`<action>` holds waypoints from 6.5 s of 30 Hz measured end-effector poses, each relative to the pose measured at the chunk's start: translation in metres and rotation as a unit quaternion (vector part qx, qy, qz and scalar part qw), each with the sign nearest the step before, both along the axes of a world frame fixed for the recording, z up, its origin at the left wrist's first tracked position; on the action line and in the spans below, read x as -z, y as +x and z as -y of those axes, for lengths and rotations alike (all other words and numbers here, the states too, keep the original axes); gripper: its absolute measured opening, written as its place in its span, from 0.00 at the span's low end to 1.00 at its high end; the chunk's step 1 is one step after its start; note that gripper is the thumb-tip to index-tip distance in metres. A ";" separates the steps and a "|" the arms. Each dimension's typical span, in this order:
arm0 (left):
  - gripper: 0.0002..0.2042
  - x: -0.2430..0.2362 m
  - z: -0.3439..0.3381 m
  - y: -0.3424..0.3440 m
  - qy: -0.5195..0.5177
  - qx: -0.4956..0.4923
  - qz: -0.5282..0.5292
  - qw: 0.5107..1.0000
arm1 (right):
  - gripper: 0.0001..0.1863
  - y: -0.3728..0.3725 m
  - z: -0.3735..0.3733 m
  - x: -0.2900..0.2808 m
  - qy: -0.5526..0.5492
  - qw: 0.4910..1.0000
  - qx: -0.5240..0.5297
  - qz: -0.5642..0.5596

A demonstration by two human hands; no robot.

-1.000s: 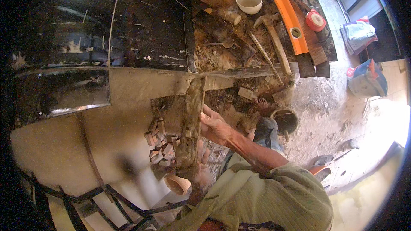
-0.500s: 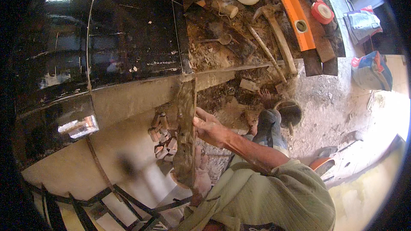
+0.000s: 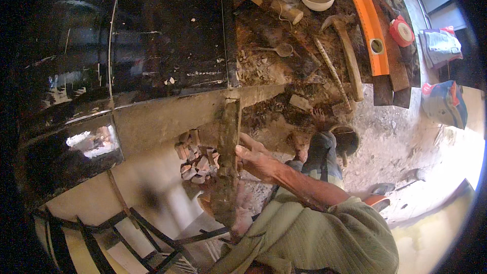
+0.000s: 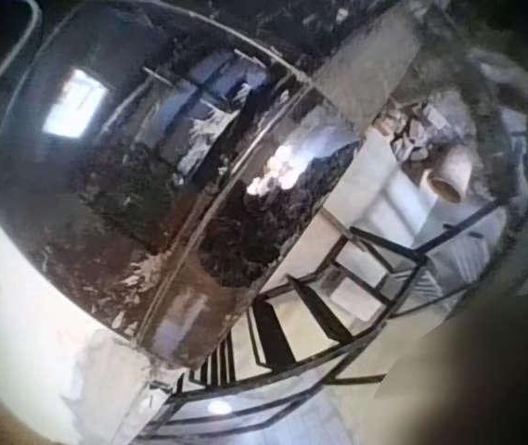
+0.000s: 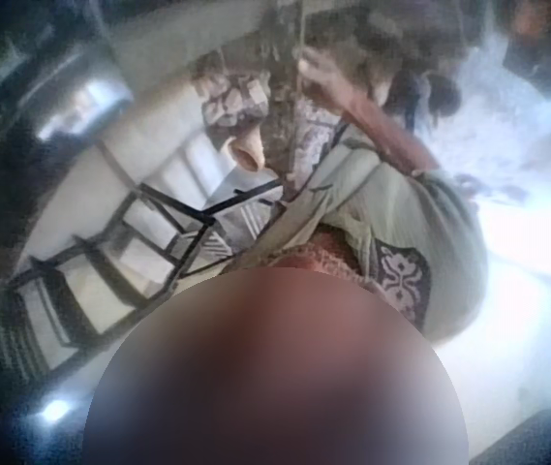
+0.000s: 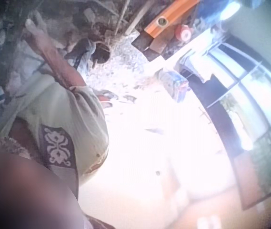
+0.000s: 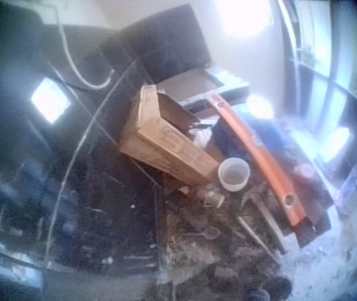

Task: The person applies mortar to a tile using a trowel and then presses the tile against a wall, using a hammer to tap it into place and a level to check its position.

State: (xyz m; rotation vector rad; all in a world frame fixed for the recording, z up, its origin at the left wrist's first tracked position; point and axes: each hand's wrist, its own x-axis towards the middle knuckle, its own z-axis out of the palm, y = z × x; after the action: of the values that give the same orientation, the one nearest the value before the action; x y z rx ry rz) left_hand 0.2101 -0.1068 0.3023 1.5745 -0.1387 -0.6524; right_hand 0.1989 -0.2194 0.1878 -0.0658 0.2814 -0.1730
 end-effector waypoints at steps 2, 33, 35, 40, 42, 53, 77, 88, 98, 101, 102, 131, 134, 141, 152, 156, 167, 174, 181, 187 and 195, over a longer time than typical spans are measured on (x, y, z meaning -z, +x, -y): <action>0.27 -0.004 0.000 0.001 0.000 -0.003 0.002 1.000 | 0.38 0.001 0.002 -0.003 -0.015 1.000 0.003 -0.001; 0.27 -0.032 0.012 -0.002 0.075 -0.020 0.062 0.995 | 0.37 0.020 0.057 -0.071 -0.091 0.982 -0.108 -0.128; 0.27 -0.032 0.013 -0.001 0.082 -0.023 0.066 0.994 | 0.38 0.023 0.061 -0.071 -0.086 0.979 -0.121 -0.138; 0.27 -0.027 0.019 0.006 0.106 -0.021 0.071 0.992 | 0.38 0.028 0.069 -0.063 -0.084 0.976 -0.129 -0.153; 0.27 -0.033 0.020 0.012 0.121 -0.025 0.081 0.989 | 0.37 0.036 0.068 -0.067 -0.071 0.975 -0.134 -0.160; 0.29 -0.029 0.034 0.038 0.173 -0.040 0.136 0.975 | 0.34 0.047 0.083 -0.072 -0.042 0.977 -0.127 -0.167; 0.23 -0.035 0.061 0.078 0.196 -0.091 0.310 0.926 | 0.32 0.059 0.087 -0.054 -0.152 0.966 -0.137 -0.158; 0.19 -0.030 0.071 0.082 0.199 -0.091 0.328 0.919 | 0.29 0.063 0.066 -0.008 -0.573 0.777 -0.037 -0.257; 0.17 -0.032 0.071 0.090 0.145 -0.100 0.325 0.929 | 0.34 0.069 0.053 -0.014 -0.730 0.597 0.238 -0.233; 0.16 -0.025 0.066 0.095 0.141 -0.084 0.343 0.925 | 0.38 0.062 0.054 -0.014 -0.747 0.590 0.231 -0.200; 0.14 -0.026 0.067 0.095 0.154 -0.066 0.354 0.920 | 0.38 0.062 0.054 -0.014 -0.753 0.585 0.231 -0.193; 0.58 0.011 0.071 0.163 -0.001 -0.042 0.486 0.873 | 0.41 0.071 0.062 -0.006 -0.878 0.401 0.188 -0.182; 0.59 0.012 0.080 0.157 0.046 -0.060 0.469 0.880 | 0.42 0.072 0.064 -0.004 -0.883 0.384 0.203 -0.178; 0.54 0.014 0.102 0.149 0.070 -0.151 0.475 0.864 | 0.43 0.070 0.073 -0.008 -0.915 0.326 0.183 -0.151; 0.49 -0.008 0.115 0.134 0.000 -0.174 0.449 0.876 | 0.44 0.068 0.078 -0.017 -0.934 0.284 0.132 -0.169; 0.48 0.003 0.117 0.134 -0.029 -0.202 0.398 0.895 | 0.43 0.067 0.079 -0.027 -0.934 0.309 0.082 -0.161; 0.40 -0.010 0.125 0.125 -0.086 -0.187 0.385 0.900 | 0.46 0.065 0.087 -0.030 -0.949 0.255 0.127 -0.138; 0.39 -0.003 0.124 0.128 -0.095 -0.198 0.395 0.892 | 0.45 0.066 0.089 -0.032 -0.952 0.243 0.124 -0.139; 0.40 -0.002 0.118 0.133 -0.072 -0.191 0.405 0.891 | 0.46 0.066 0.088 -0.034 -0.958 0.247 0.076 -0.125; 0.44 0.008 0.119 0.135 -0.069 -0.204 0.422 0.881 | 0.45 0.065 0.087 -0.027 -0.951 0.238 0.117 -0.156; 0.40 0.002 0.124 0.130 -0.071 -0.191 0.431 0.879 | 0.40 0.051 0.084 -0.004 -0.881 0.357 0.249 -0.184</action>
State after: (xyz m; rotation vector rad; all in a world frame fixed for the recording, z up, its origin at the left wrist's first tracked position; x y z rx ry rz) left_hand 0.3400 -0.2311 0.3006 1.5877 -0.5086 0.3976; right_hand 0.2501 -0.3031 0.1917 -2.3137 0.4408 -1.0578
